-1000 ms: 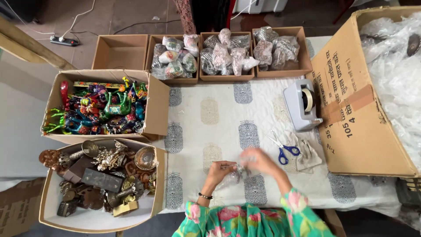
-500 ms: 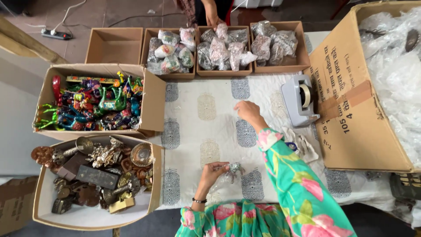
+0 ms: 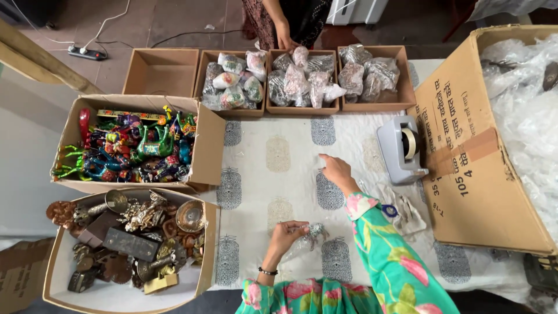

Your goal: The person sits at a table with boxes of colorful decorative figurines. They cut pieces of bubble wrap with scissors, wrap each figurine in the bubble wrap by hand, and place the wrapped items into cardboard boxes alongside other already wrapped pieces.

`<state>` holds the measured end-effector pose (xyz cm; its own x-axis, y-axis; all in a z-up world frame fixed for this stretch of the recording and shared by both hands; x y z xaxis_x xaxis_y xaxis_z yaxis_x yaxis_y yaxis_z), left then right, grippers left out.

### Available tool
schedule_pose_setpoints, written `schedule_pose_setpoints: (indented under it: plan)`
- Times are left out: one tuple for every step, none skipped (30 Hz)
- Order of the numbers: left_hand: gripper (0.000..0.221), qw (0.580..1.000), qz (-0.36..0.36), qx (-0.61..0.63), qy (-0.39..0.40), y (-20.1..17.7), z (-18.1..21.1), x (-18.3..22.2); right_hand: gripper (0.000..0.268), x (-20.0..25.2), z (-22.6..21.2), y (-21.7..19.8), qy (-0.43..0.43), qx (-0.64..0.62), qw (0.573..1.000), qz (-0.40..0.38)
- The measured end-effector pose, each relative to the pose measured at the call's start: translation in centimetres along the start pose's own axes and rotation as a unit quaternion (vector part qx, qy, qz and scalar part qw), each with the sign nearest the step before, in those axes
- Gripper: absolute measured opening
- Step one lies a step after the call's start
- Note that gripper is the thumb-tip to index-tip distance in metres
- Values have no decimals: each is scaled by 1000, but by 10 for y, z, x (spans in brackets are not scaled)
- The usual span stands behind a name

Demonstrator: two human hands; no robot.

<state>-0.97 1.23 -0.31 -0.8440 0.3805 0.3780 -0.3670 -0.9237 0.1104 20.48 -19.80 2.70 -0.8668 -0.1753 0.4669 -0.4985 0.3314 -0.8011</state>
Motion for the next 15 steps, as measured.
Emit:
schedule_pose_setpoints:
  plan:
    - [29, 1000, 0, 0, 0, -1, 0, -2, 60, -5, 2, 2, 0, 0, 1000, 0]
    - [30, 1000, -10, 15, 10, -2, 1, -5, 57, -11, 5, 4, 3, 6, 1000, -4]
    - [30, 999, -21, 31, 18, -1, -1, -5, 55, -14, 8, 10, 7, 10, 1000, -12]
    - [30, 999, -21, 32, 15, -1, 2, -4, 55, -14, 7, 10, 8, 9, 1000, -14]
    - [30, 999, -18, 35, 8, -1, 6, -4, 53, -14, 6, 8, 10, 8, 1000, 1]
    - [30, 999, -14, 37, 1, -2, 10, -3, 51, -14, 5, 6, 13, 6, 1000, 16]
    - [30, 999, -14, 36, 2, -3, 11, -4, 51, -18, 5, 7, 13, 6, 1000, 17]
    - [30, 999, -10, 44, 9, -4, 13, -5, 45, -20, 5, 6, 5, -5, 999, 45]
    - [31, 998, -6, 53, 15, -6, 15, -5, 40, -23, 5, 6, -4, -16, 997, 72]
    - [31, 999, -6, 51, 16, -7, 18, -6, 40, -13, -2, 5, -5, -17, 997, 73]
    - [30, 999, 15, 34, 8, -9, 21, -4, 31, -3, -9, 5, -29, -51, 995, 84]
    - [28, 999, 37, 16, 1, -11, 24, -2, 23, 8, -16, 5, -54, -85, 990, 95]
    - [28, 999, 36, 16, 0, -10, 32, -1, 23, 33, -25, 5, -52, -85, 990, 95]
    - [29, 996, 79, -36, 17, -11, 42, 1, 20, 58, -35, 4, -89, -123, 980, 132]
    - [30, 988, 123, -86, 32, -8, 49, 6, 24, 86, -42, 5, -123, -159, 965, 166]
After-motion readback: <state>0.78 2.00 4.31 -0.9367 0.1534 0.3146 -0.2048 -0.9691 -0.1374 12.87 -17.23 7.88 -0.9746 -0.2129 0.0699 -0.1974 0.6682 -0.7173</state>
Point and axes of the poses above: each hand's wrist, its own x-axis away from the middle knuckle, its own y-axis out of the palm, z = x × y, the point moved 2 cm from there along -x, towards the middle knuckle, and after that the axes turned 12 degrees about -z, right-handed, at the moved point
